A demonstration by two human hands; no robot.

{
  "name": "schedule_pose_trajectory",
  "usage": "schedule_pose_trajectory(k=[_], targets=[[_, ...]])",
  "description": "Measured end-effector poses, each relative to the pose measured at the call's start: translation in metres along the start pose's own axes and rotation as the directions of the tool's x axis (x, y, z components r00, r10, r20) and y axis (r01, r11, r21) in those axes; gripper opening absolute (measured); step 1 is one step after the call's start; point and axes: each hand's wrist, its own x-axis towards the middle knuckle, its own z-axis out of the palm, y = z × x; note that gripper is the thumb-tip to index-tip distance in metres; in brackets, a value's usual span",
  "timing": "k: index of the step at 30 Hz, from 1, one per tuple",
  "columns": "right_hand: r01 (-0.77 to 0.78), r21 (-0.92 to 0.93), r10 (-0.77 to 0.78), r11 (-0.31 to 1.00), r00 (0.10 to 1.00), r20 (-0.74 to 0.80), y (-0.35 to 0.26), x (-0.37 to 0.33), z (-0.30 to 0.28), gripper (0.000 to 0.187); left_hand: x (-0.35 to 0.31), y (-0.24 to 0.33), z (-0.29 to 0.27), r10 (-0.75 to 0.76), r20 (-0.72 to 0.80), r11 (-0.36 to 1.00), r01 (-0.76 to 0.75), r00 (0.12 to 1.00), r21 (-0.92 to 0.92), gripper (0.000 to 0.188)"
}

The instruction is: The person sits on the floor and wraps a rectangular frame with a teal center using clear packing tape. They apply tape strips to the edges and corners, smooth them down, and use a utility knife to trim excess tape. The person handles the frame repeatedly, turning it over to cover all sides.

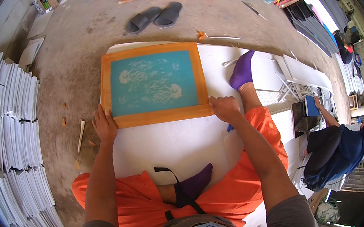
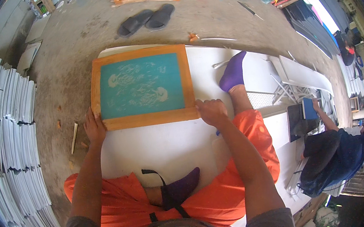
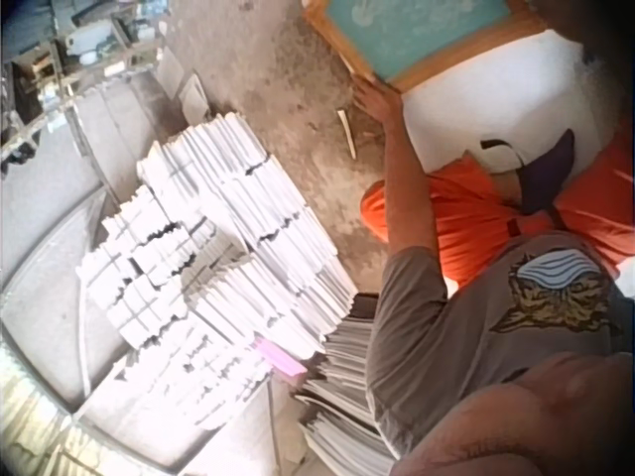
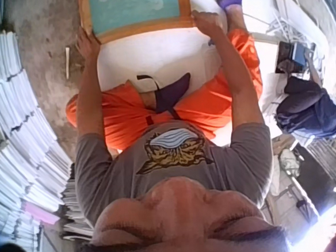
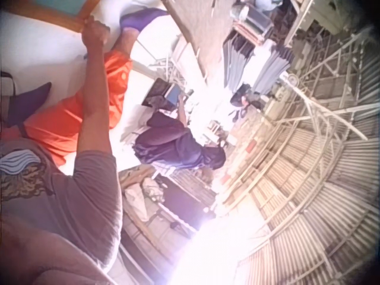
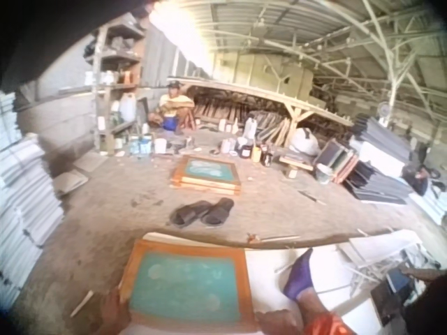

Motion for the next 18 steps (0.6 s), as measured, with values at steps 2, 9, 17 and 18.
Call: schedule_pose_trajectory(k=[2,9,17,18], targets=[[-0.010,-0.002,0.010,1.000,1.000,0.028,-0.001,0.000,-0.002,0.024,-0.001,0.000,0.000,-0.006,0.006,1.000,0.006,1.000,-0.012,0.061],[0.028,0.011,-0.027,1.000,0.999,-0.041,0.002,0.001,0.003,0.021,0.000,-0.004,0.001,0.000,0.016,0.998,0.001,1.000,-0.058,0.061],[-0.036,0.012,0.035,0.999,0.997,0.064,-0.005,0.001,-0.007,0.031,0.001,-0.006,0.002,0.024,0.005,0.993,-0.023,1.000,-0.115,0.060],[-0.047,0.024,0.044,0.999,0.995,0.090,-0.010,0.000,-0.015,0.035,0.000,-0.007,0.002,0.029,-0.005,0.993,-0.029,1.000,-0.116,0.060]])
